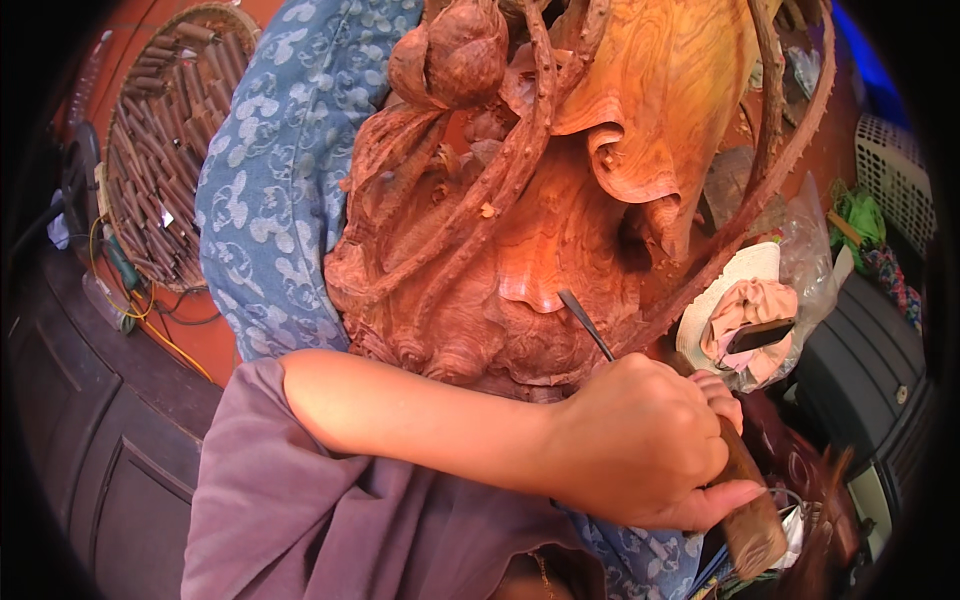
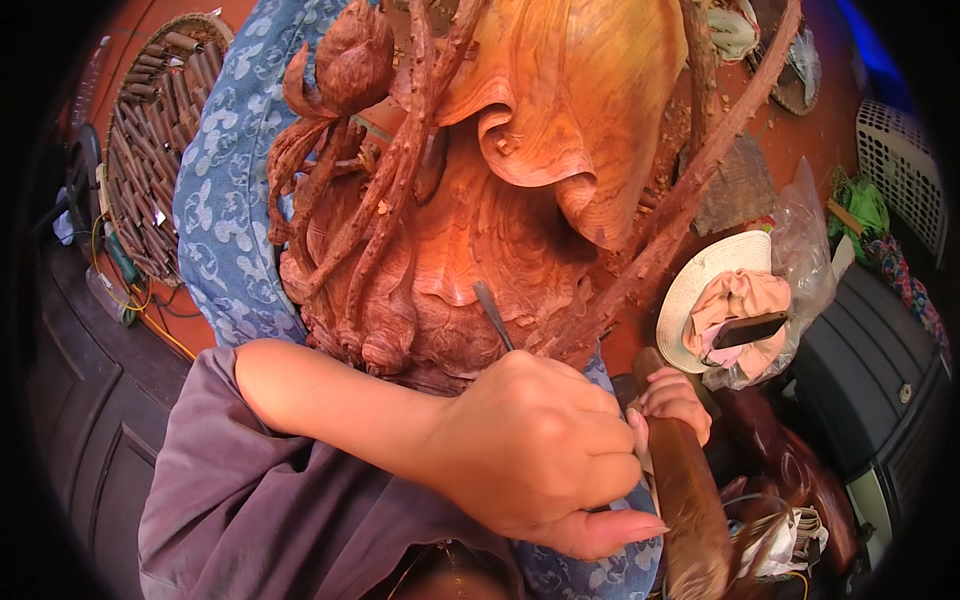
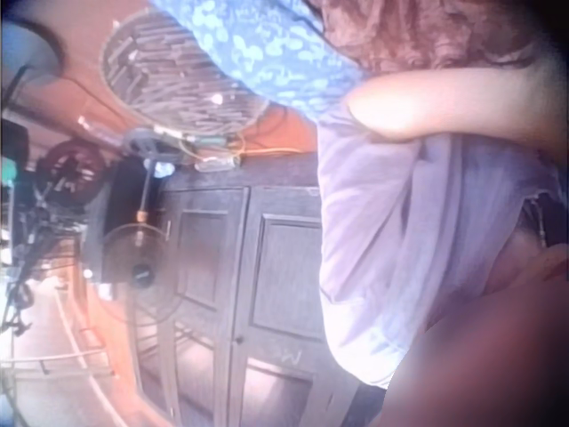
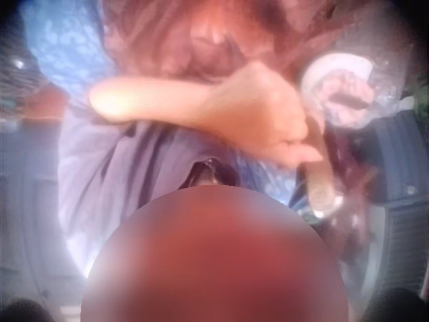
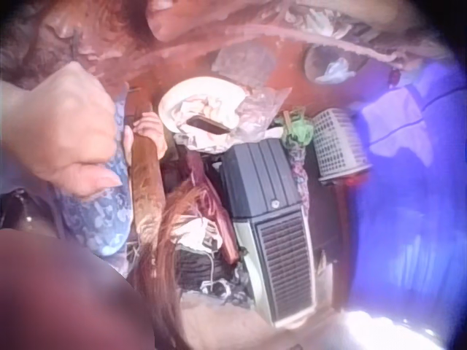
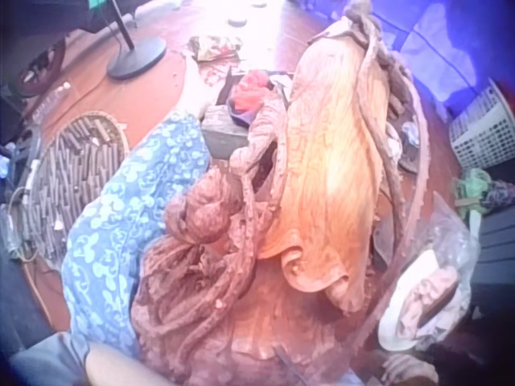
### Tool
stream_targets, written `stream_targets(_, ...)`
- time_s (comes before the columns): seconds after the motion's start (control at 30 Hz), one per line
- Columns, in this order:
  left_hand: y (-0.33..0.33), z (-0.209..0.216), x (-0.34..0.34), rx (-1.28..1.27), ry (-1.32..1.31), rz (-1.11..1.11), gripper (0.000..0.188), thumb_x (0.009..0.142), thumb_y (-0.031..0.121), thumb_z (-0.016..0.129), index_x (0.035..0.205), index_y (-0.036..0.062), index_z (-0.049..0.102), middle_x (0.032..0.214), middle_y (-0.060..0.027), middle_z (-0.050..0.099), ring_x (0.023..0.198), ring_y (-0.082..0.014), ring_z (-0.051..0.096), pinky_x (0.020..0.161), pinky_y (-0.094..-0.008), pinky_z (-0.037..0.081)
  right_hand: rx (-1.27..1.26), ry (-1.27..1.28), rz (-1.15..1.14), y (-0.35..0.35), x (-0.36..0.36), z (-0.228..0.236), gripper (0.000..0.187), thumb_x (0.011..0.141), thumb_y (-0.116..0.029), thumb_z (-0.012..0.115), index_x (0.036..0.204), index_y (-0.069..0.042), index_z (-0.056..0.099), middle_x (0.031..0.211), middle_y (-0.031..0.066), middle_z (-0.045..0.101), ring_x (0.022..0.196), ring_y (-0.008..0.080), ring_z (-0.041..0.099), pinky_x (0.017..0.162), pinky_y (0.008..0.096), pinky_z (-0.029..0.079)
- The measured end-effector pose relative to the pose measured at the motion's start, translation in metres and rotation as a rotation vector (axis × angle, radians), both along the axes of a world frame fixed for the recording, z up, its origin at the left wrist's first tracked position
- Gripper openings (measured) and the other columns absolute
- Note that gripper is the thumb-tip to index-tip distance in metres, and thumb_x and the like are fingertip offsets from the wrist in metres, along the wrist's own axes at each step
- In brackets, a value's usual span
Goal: The person carves a large piece of wood using a chisel and mallet. They repeatedly strike the chisel to shape the wood and occasionally switch to a different chisel from a nearby basket.
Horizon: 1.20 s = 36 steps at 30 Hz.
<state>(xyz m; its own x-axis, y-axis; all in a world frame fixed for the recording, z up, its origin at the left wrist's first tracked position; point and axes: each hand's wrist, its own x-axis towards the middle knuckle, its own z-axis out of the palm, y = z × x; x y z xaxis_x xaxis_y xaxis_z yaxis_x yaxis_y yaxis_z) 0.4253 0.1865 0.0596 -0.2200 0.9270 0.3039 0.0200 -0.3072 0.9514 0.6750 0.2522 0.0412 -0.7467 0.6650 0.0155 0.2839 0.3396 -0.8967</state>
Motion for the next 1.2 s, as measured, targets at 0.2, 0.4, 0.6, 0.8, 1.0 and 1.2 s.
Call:
stream_targets(0.2,-0.007,-0.007,-0.005,0.03,0.028,-0.112,0.04,0.079,0.038,0.07,0.057,0.0124,0.048,0.056,-0.0016,0.045,0.05,-0.02,0.052,0.043,-0.0328,0.043,0.326,-0.082,-0.026,0.002,-0.011,0.017,0.026,0.071,0.005,0.072,0.08,-0.005,0.048,0.066,0.0064,0.053,0.056,0.0203,0.052,0.063,0.0392,0.049)
stream_targets(0.4,-0.008,-0.011,-0.007,0.072,0.089,-0.145,0.038,0.079,0.034,0.07,0.057,0.0132,0.048,0.056,-0.0013,0.044,0.05,-0.0203,0.052,0.043,-0.0329,0.043,0.428,-0.089,-0.131,-0.009,0.005,0.013,0.027,0.066,0.008,0.071,0.077,-0.004,0.048,0.061,0.0077,0.051,0.054,0.0218,0.049,0.057,0.0361,0.047)
stream_targets(0.6,-0.013,-0.018,-0.006,0.14,0.095,-0.147,0.036,0.078,0.032,0.071,0.058,0.0126,0.049,0.056,-0.0014,0.044,0.049,-0.0204,0.052,0.043,-0.0331,0.042,0.497,-0.076,-0.15,-0.014,0.007,0.013,0.027,0.067,0.01,0.068,0.078,-0.004,0.049,0.062,0.0081,0.051,0.054,0.0224,0.05,0.057,0.0368,0.047)
stream_targets(0.8,-0.014,-0.021,-0.012,0.163,0.154,-0.196,0.035,0.079,0.031,0.07,0.059,0.0123,0.05,0.058,-0.0019,0.045,0.051,-0.0206,0.052,0.044,-0.0334,0.042,0.512,-0.12,-0.146,-0.016,0.012,0.013,0.026,0.071,0.007,0.071,0.076,-0.004,0.048,0.063,0.0085,0.052,0.055,0.0249,0.052,0.056,0.0375,0.048)
stream_targets(1.0,-0.015,-0.028,-0.013,0.194,0.178,-0.206,0.033,0.08,0.028,0.069,0.059,0.0118,0.05,0.058,-0.0022,0.044,0.051,-0.0212,0.052,0.044,-0.0338,0.041,0.615,-0.192,-0.148,-0.015,0.014,0.008,0.024,0.072,0.004,0.072,0.078,-0.004,0.05,0.066,0.0086,0.054,0.055,0.0254,0.053,0.055,0.0376,0.048)
stream_targets(1.2,-0.015,-0.027,-0.016,0.194,0.211,-0.28,0.031,0.08,0.027,0.069,0.06,0.0117,0.051,0.059,-0.0024,0.044,0.052,-0.0215,0.052,0.045,-0.0346,0.041,0.729,-0.253,-0.16,-0.013,0.008,0.006,0.026,0.073,0.003,0.073,0.078,-0.004,0.049,0.066,0.0092,0.055,0.056,0.0251,0.055,0.054,0.0379,0.048)
